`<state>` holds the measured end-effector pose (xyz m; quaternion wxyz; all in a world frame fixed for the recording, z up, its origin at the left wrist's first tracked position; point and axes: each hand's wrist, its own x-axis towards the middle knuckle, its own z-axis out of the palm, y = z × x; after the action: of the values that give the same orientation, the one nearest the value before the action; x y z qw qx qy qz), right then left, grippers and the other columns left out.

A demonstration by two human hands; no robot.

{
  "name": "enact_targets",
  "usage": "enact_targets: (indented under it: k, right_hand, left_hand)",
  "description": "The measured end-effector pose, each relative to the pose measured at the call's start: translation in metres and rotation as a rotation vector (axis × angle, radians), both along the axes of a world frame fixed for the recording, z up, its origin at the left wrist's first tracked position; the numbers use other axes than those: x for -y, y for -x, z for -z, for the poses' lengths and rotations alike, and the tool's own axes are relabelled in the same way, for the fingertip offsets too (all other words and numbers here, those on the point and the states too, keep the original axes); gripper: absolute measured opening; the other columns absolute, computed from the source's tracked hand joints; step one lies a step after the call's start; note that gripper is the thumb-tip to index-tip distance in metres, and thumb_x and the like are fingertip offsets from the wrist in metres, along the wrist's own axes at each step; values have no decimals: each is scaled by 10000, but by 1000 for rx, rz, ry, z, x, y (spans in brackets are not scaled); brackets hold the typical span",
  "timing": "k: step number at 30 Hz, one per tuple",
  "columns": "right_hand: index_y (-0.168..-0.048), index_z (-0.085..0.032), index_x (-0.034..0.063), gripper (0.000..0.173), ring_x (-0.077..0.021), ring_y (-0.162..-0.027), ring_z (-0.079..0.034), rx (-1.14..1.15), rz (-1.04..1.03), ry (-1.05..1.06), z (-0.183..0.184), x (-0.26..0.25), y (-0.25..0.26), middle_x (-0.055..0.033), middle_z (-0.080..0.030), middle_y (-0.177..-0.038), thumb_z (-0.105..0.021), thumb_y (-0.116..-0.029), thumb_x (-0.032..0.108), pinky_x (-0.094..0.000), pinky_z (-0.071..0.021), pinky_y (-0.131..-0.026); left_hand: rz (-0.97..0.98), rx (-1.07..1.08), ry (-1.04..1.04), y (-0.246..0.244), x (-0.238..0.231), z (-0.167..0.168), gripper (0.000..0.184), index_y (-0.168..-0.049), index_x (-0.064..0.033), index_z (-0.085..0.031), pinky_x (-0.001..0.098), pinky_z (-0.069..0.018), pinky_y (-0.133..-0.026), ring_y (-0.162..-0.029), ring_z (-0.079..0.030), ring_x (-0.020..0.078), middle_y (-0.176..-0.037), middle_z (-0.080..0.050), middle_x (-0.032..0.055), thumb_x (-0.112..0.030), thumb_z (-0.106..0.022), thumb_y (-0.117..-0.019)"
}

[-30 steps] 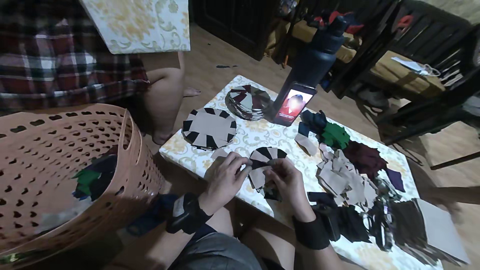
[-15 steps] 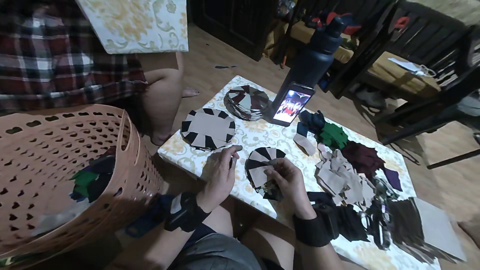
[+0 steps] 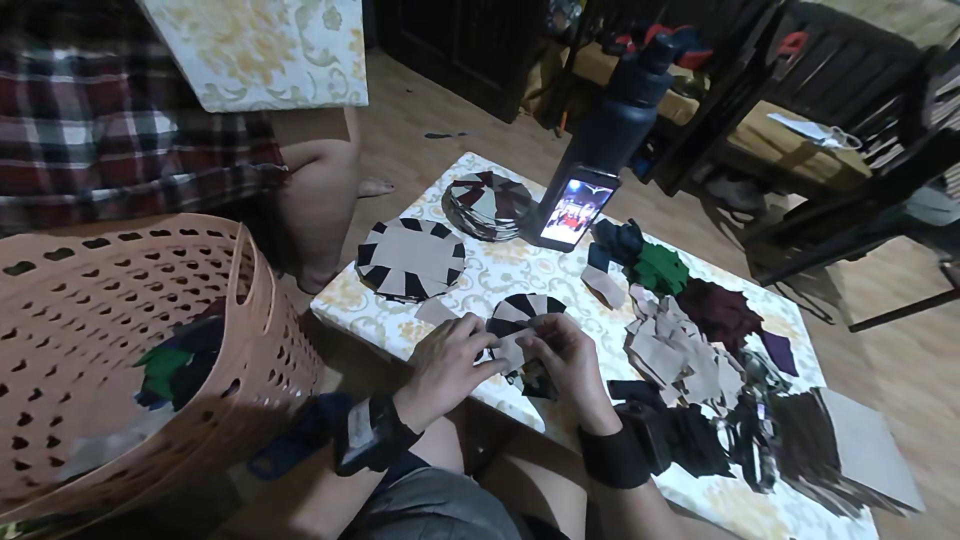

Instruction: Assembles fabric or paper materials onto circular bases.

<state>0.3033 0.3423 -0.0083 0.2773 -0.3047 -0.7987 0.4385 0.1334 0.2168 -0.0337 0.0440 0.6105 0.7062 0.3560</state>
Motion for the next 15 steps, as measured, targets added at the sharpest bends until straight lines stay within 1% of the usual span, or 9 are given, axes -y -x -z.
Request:
enact_targets:
  k: [3,5,7,8,9,12,14,15]
  right_hand:
    - [-1136,-675,-2,217,-96,-813,-704,-1,38,-117,2,2,0,-72,-724,-964,-699,-947,102,-265,-607,-753]
    - [-1128,-698,14,202,-146,-844,-683,61,87,-255,6,4,1,-96,-697,-1008,-676,-940,86,-314,-594,-766]
    - [-1128,-714,30,208,-223,-857,-686,160,135,-373,4,9,4,-132,-688,-1073,-656,-931,64,-403,-590,-753]
    - [-1127,-719,40,206,-244,-861,-692,193,157,-416,2,12,5,-142,-687,-1105,-657,-932,61,-429,-592,-741]
    - [-1119,-725,47,200,-249,-841,-693,200,176,-463,1,13,5,-143,-687,-1111,-658,-931,61,-431,-592,-715]
    - [-1083,-734,52,179,-240,-804,-694,162,185,-577,1,16,4,-128,-699,-1030,-640,-930,40,-411,-593,-678]
    - [-1075,-733,44,177,-273,-830,-709,231,139,-592,0,17,2,-132,-707,-985,-616,-942,42,-443,-594,-696]
    - [-1081,-734,49,181,-289,-866,-712,299,114,-565,-1,17,2,-133,-708,-989,-598,-961,63,-461,-590,-721]
  left_hand:
    - [-1,-4,8,0,0,0,377,-1014,-112,-778,447,-552,-753,-854,-655,257,-1019,-680,109,-468,-717,-906]
    - [6,-7,12,0,-1,1,377,-1011,-111,-776,442,-553,-760,-861,-657,256,-1023,-681,108,-469,-715,-907]
    - [10,-15,13,0,-1,0,365,-1010,-108,-776,450,-559,-785,-888,-669,268,-1037,-687,114,-454,-723,-904]
    - [8,-20,3,0,-1,0,363,-1002,-110,-777,444,-559,-782,-883,-669,265,-1031,-687,111,-455,-726,-900]
    - [7,-24,-9,0,-1,1,360,-995,-114,-778,438,-560,-770,-869,-668,258,-1022,-687,109,-456,-728,-896]
    - [8,-32,-33,0,-1,2,350,-978,-104,-774,432,-560,-751,-847,-666,258,-1004,-686,112,-442,-737,-891]
    - [9,-39,-38,0,-1,2,358,-971,-97,-771,441,-562,-748,-848,-670,267,-1000,-687,116,-444,-734,-891]
    - [10,-41,-34,0,-1,3,366,-972,-97,-771,444,-562,-750,-852,-670,269,-999,-687,116,-452,-729,-895]
